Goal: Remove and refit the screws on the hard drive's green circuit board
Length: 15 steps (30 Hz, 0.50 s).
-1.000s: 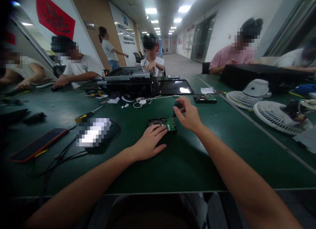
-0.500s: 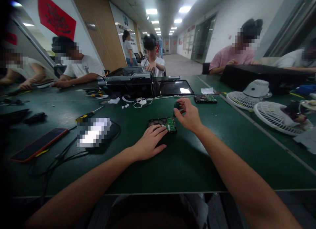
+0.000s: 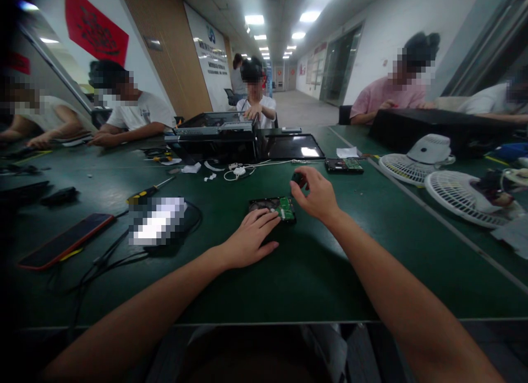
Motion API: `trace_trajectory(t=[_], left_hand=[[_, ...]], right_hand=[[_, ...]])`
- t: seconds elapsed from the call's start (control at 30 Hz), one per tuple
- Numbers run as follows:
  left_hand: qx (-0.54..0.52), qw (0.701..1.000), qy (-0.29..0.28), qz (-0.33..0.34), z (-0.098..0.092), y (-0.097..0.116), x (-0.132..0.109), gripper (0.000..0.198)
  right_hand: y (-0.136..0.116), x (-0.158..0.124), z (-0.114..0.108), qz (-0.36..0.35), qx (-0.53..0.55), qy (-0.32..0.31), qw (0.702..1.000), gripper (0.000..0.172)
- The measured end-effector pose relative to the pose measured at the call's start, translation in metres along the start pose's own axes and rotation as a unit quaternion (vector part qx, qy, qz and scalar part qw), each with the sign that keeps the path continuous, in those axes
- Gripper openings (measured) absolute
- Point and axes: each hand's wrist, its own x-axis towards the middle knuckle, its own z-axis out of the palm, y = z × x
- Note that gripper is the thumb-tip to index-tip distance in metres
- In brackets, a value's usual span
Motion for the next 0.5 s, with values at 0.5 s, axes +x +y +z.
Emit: trace_trajectory(t=[0.5], left_hand=[[0.004, 1.000, 0.000, -0.019, 0.0031, 0.0010, -0.0006, 0.065]], right_hand=[[0.0027, 0.0011, 0.0008, -0.008, -0.013, -0.013, 1.000, 0.035]])
